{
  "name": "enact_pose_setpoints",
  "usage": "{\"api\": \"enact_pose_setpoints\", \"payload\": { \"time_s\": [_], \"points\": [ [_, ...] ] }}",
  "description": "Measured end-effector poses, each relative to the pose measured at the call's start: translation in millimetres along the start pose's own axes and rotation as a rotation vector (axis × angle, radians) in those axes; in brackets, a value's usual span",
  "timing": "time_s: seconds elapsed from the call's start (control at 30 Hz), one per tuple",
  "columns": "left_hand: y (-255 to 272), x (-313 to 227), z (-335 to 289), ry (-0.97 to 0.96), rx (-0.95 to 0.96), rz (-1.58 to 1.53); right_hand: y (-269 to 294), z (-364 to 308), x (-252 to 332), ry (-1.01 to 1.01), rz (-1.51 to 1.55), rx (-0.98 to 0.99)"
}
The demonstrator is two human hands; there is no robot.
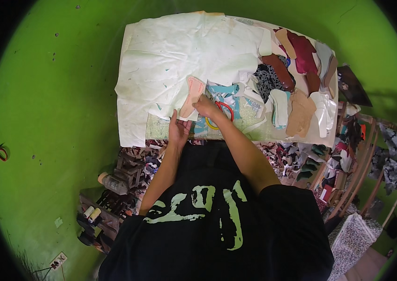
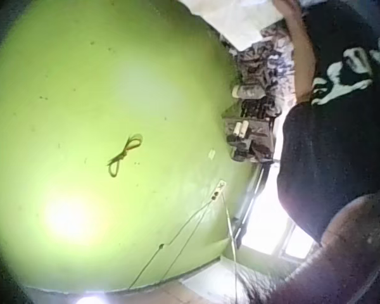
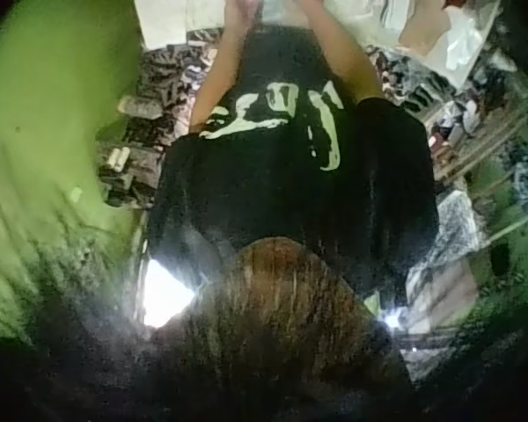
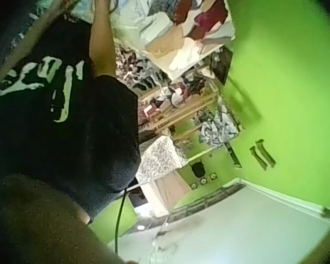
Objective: Using scissors to cut out a shoe insole component from a sheet of material.
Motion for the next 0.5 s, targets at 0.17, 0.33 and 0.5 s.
{"api": "enact_pose_setpoints", "payload": {
  "time_s": [0.17, 0.33, 0.5],
  "points": [
    [3.1, -2.9, 1.6, -0.074, -0.045, 0.209, -9.4, 9.3, -3.1, 0.037, 0.115, 0.022],
    [4.7, -4.8, 5.2, -0.019, -0.041, 0.255, 14.5, 5.6, -8.3, 0.159, -0.022, -0.634],
    [0.9, -7.1, 14.9, 0.081, -0.072, 0.117, 19.2, -3.1, 4.4, 0.093, 0.001, -0.486]
  ]
}}
Point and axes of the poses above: each hand's wrist, its own z-axis towards the middle knuckle, its own y-axis out of the back of the hand, x = y × z, the point moved 6 cm from there along z, towards the middle knuckle, and after that the axes turned 15 degrees about -z, right-handed, at the moved point
